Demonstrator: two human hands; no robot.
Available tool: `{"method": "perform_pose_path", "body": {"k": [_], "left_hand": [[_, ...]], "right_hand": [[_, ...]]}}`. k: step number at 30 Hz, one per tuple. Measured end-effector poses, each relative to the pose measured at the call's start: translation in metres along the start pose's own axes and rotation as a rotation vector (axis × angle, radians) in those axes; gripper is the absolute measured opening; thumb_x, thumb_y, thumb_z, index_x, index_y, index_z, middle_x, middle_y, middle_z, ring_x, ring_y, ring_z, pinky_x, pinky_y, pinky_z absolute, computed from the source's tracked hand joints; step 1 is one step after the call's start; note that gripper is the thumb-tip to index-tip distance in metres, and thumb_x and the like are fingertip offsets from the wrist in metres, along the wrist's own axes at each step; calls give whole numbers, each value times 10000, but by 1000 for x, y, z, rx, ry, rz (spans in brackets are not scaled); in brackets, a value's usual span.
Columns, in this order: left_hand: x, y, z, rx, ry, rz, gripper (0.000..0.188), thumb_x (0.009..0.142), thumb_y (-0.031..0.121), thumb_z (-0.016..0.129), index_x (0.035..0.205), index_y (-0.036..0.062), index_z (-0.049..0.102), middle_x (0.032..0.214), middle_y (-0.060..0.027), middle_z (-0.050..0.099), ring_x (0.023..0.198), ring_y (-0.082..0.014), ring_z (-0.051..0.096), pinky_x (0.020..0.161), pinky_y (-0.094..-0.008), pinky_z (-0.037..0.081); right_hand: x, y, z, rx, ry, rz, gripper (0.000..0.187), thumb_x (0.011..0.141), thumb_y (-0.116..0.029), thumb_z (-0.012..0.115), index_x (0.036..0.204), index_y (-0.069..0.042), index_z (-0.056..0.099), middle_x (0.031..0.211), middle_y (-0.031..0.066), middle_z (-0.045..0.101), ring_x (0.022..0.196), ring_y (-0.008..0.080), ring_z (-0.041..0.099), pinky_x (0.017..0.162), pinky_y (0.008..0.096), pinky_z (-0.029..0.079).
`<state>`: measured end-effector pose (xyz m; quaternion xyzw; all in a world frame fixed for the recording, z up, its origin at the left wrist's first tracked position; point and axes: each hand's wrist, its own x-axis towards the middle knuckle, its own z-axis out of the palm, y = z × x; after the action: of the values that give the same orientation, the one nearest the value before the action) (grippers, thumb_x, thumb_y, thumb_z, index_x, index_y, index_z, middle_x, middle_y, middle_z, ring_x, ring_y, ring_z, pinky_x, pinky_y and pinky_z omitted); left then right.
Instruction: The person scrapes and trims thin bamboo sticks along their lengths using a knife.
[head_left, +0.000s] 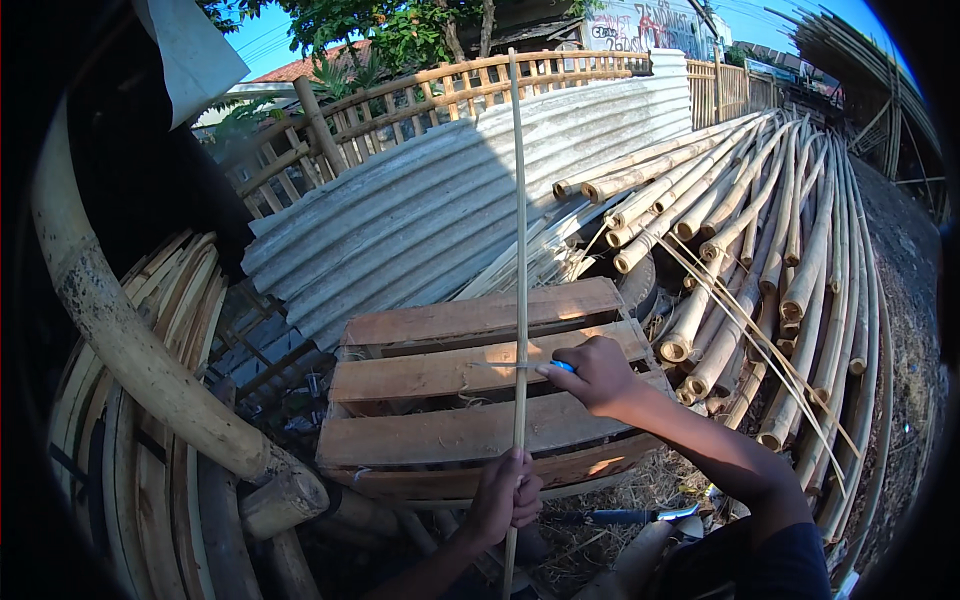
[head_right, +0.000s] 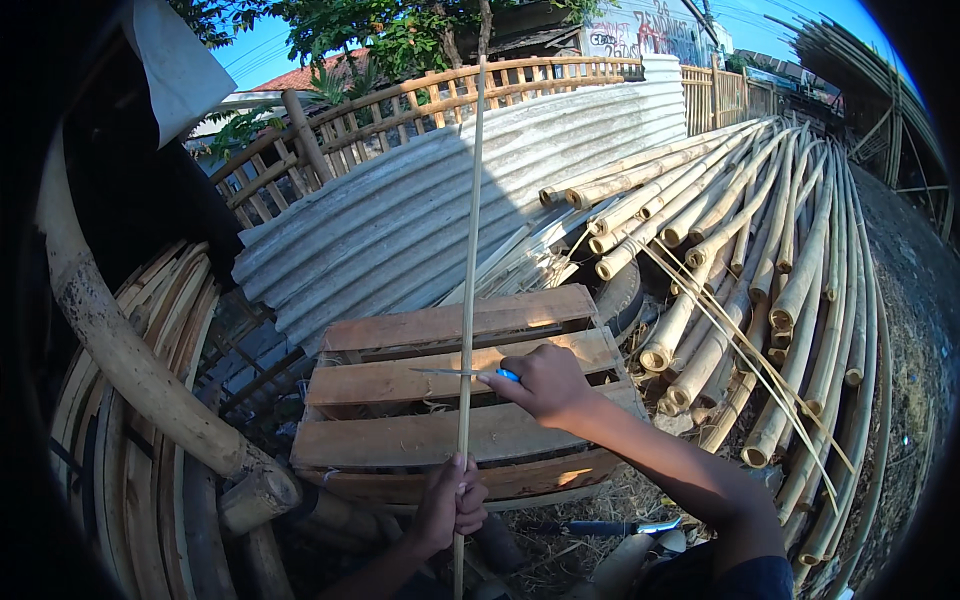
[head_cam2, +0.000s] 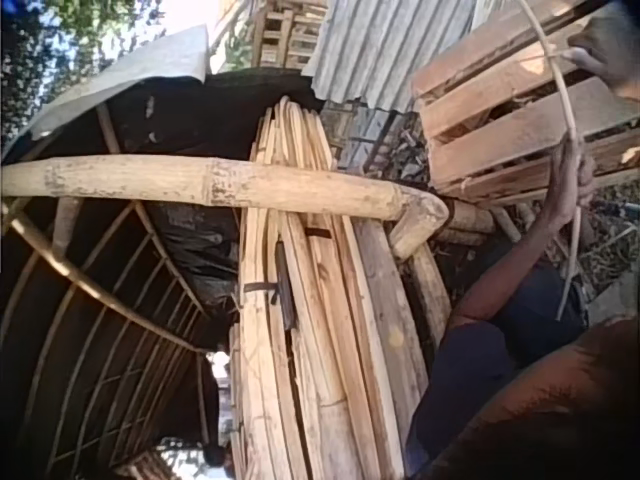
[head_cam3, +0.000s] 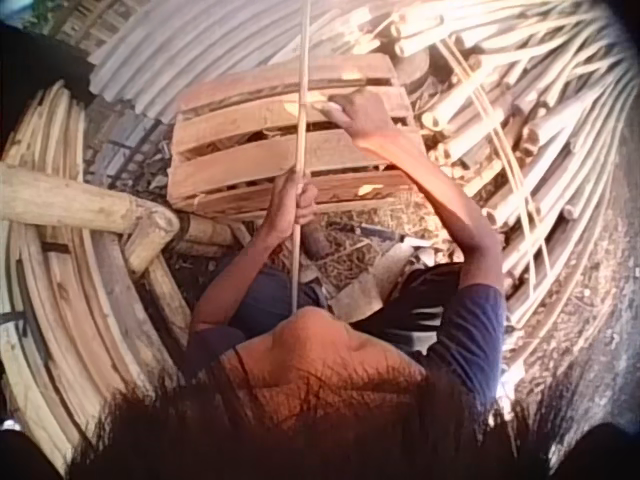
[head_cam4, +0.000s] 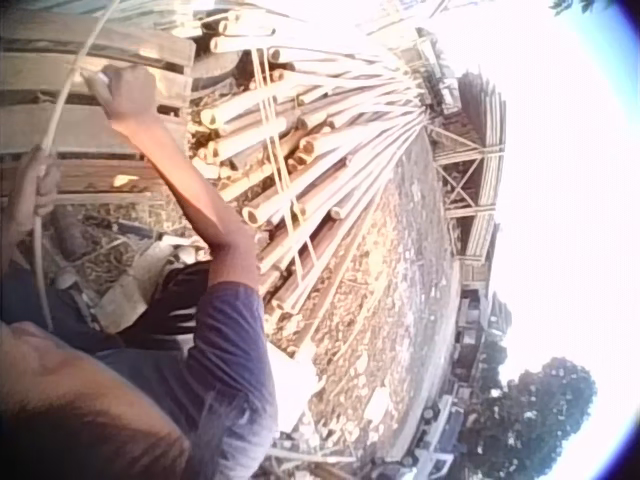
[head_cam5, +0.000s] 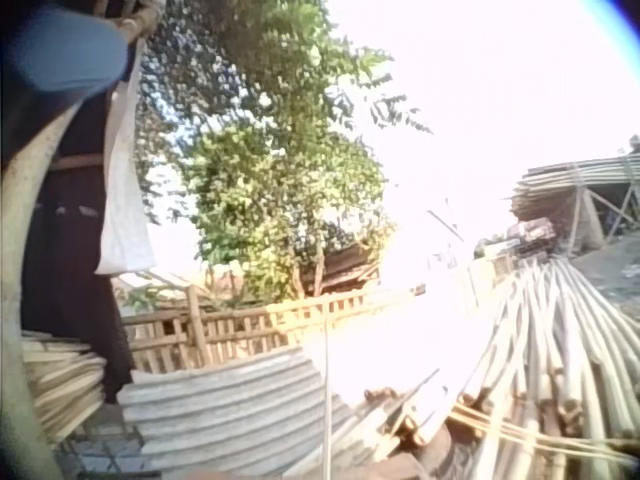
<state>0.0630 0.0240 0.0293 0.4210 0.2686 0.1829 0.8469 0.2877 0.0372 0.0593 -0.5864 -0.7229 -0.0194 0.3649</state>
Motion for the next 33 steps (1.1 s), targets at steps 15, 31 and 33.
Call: {"method": "perform_pose_path", "body": {"k": [15,31,33], "left_hand": [[2,-13,-3,-234,-149,-252,394,954,502,388,707,201,329,498,75,192,349,-38,135,332,-209,124],[13,2,-1,289,202,21,301,992,315,384,760,123,364,515,58,262,352,-40,228,315,-222,195],[8,5,2,284,200,15,302,992,312,384,758,123,364,514,57,265,352,-40,230,314,-222,194]], "right_hand": [[-23,0,15,-111,-210,-127,510,916,-461,453,649,-69,643,461,154,486,463,357,524,455,447,403],[-21,-9,37,-211,-5,-33,483,855,-504,524,610,-100,628,436,110,494,404,303,536,381,380,407],[-25,-15,45,-228,14,-126,454,856,-465,547,610,-90,619,450,127,493,427,312,539,405,399,413]]}}
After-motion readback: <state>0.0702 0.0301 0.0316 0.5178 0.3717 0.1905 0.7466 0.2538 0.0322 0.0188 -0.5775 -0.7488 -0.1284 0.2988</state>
